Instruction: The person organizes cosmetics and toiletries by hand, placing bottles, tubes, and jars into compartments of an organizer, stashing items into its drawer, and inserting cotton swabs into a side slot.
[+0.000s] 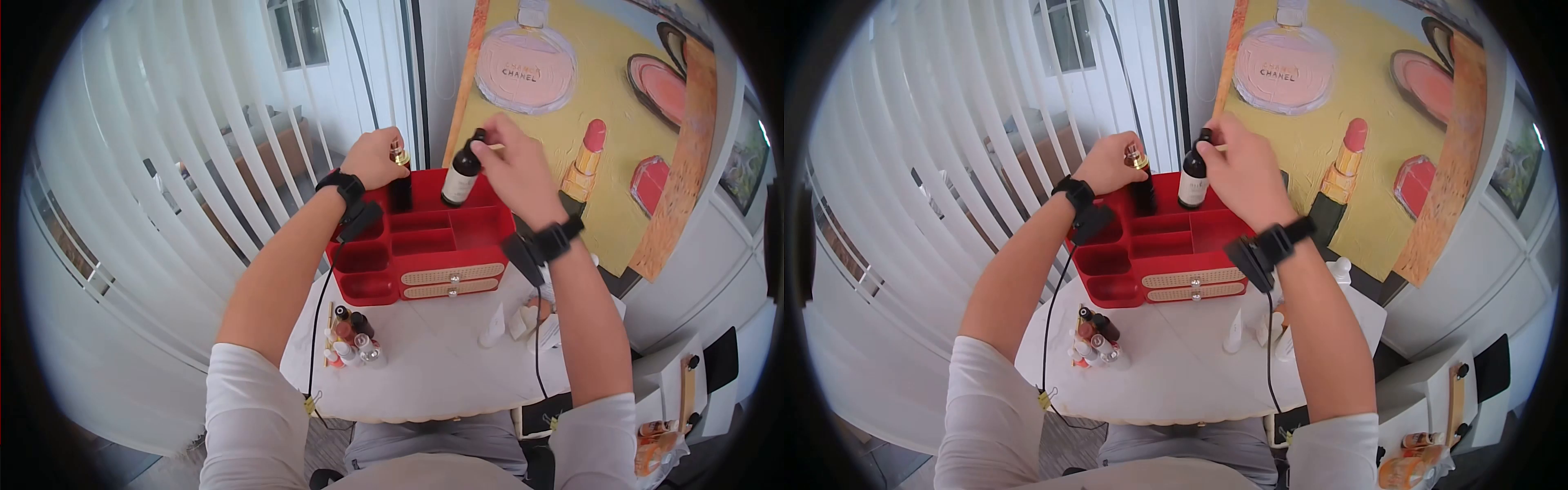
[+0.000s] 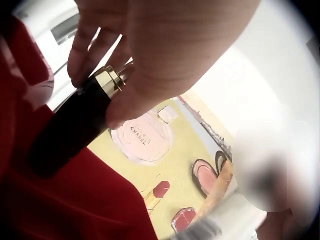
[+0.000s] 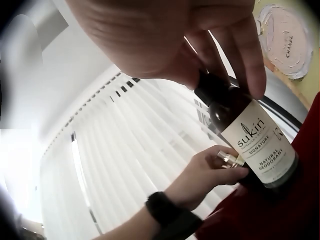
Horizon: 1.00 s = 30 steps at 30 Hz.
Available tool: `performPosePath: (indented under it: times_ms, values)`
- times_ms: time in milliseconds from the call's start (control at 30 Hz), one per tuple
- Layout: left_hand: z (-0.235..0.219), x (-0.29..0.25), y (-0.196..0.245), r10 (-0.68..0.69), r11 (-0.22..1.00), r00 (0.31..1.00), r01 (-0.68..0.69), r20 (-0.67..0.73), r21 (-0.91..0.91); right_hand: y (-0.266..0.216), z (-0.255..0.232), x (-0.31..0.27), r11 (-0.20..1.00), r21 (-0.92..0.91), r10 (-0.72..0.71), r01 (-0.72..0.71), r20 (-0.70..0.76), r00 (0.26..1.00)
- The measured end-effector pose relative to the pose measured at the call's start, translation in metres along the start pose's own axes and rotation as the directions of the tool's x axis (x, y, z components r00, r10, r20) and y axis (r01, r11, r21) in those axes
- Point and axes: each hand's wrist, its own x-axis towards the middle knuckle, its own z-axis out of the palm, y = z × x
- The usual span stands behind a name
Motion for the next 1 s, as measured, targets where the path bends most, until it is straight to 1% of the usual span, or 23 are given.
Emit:
performPosePath:
  times_ms: [33, 67, 100, 133, 167, 200, 233, 267, 333, 367, 433, 500, 533, 567, 633, 700, 733, 767, 800, 833, 900, 933, 1000]
  values:
    - [0.002, -0.001, 0.0, 0.026, 0.994, 1.0, -0.027, 0.012, 0.107, 0.01, 0.01, 0.007, 1.0, 0.003, 0.003, -0.003, -0.002, 1.0]
    - [0.004, -0.001, -0.001, 0.024, 0.993, 1.0, -0.026, 0.016, 0.111, 0.02, 0.021, 0.012, 1.0, -0.028, -0.013, 0.014, 0.023, 1.0]
    - [0.006, 0.0, -0.001, -0.018, 0.992, 1.0, 0.015, 0.017, 0.128, 0.03, 0.033, 0.017, 0.998, -0.06, -0.031, 0.034, 0.05, 0.998]
    - [0.006, 0.001, -0.001, -0.057, 0.988, 0.998, 0.054, 0.015, 0.145, 0.039, 0.048, 0.022, 0.998, -0.057, -0.031, 0.034, 0.046, 0.998]
    - [0.008, 0.001, 0.002, -0.057, 0.988, 0.998, 0.054, 0.016, 0.147, 0.044, 0.06, 0.025, 0.998, -0.062, -0.001, 0.007, 0.087, 0.996]
    - [0.012, 0.0, 0.006, -0.051, 0.98, 0.998, 0.056, -0.03, 0.19, 0.05, 0.07, 0.028, 0.997, -0.07, 0.029, -0.02, 0.13, 0.991]
    - [0.013, -0.005, 0.01, -0.046, 0.97, 0.996, 0.062, -0.074, 0.233, 0.048, 0.076, 0.03, 0.997, -0.068, 0.032, -0.023, 0.132, 0.991]
    - [0.012, -0.011, 0.011, -0.054, 0.97, 0.996, 0.069, -0.069, 0.233, 0.046, 0.083, 0.03, 0.994, -0.108, 0.05, -0.033, 0.16, 0.986]
    - [0.005, -0.025, 0.016, 0.113, 0.97, 0.98, -0.073, -0.163, 0.233, 0.044, 0.091, 0.032, 0.986, -0.163, 0.064, -0.03, 0.212, 0.975]
    - [-0.002, -0.033, 0.017, 0.102, 0.97, 0.984, -0.065, -0.148, 0.235, 0.045, 0.094, 0.033, 0.987, -0.153, 0.077, -0.044, 0.218, 0.973]
    - [-0.021, -0.06, 0.019, 0.312, 0.94, 0.919, -0.261, -0.24, 0.221, 0.049, 0.1, 0.031, 0.98, -0.196, 0.038, 0.015, 0.261, 0.965]
    - [-0.045, -0.098, 0.042, 0.263, 0.942, 0.954, -0.222, -0.144, 0.252, 0.051, 0.099, 0.033, 0.973, -0.229, 0.032, 0.038, 0.294, 0.955]
    - [-0.051, -0.116, 0.045, 0.295, 0.943, 0.948, -0.269, -0.117, 0.196, 0.054, 0.101, 0.034, 0.969, -0.248, 0.059, 0.012, 0.276, 0.959]
    - [-0.058, -0.136, 0.047, 0.321, 0.94, 0.942, -0.304, -0.097, 0.154, 0.047, 0.094, 0.027, 0.97, -0.244, 0.057, 0.008, 0.26, 0.964]
    - [-0.065, -0.176, 0.047, 0.196, 0.974, 0.98, -0.198, 0.027, 0.114, 0.009, 0.079, -0.004, 0.915, -0.392, -0.056, 0.096, 0.113, 0.992]
    - [-0.068, -0.215, 0.046, 0.129, 0.988, 0.981, -0.14, 0.148, 0.066, -0.016, 0.077, -0.045, 0.933, -0.228, -0.273, 0.278, 0.052, 0.961]
    - [-0.067, -0.23, 0.044, 0.084, 0.996, 0.97, -0.09, 0.227, 0.018, -0.024, 0.08, -0.072, 0.954, -0.072, -0.272, 0.29, 0.193, 0.943]
    - [-0.065, -0.244, 0.041, 0.041, 0.999, 0.95, -0.034, 0.309, -0.026, -0.03, 0.086, -0.102, 0.959, 0.085, -0.284, 0.271, 0.329, 0.9]
    - [-0.062, -0.253, 0.039, 0.031, 0.999, 0.924, -0.023, 0.382, -0.024, -0.04, 0.09, -0.132, 0.961, 0.136, -0.278, 0.242, 0.453, 0.847]
    - [-0.058, -0.261, 0.038, 0.037, 0.999, 0.922, -0.03, 0.386, -0.024, -0.048, 0.093, -0.157, 0.962, 0.181, -0.274, 0.207, 0.564, 0.779]
    - [-0.049, -0.27, 0.037, 0.087, 0.994, 0.893, -0.11, 0.442, 0.027, -0.059, 0.101, -0.181, 0.986, 0.096, -0.162, 0.138, 0.764, 0.625]
    - [-0.047, -0.273, 0.036, 0.054, 0.995, 0.877, -0.088, 0.478, 0.049, -0.056, 0.106, -0.191, 0.986, 0.079, -0.154, 0.145, 0.754, 0.639]
    - [-0.045, -0.276, 0.041, 0.091, 0.994, 0.87, -0.107, 0.485, 0.006, -0.044, 0.116, -0.198, 0.986, 0.067, -0.15, 0.15, 0.742, 0.653]
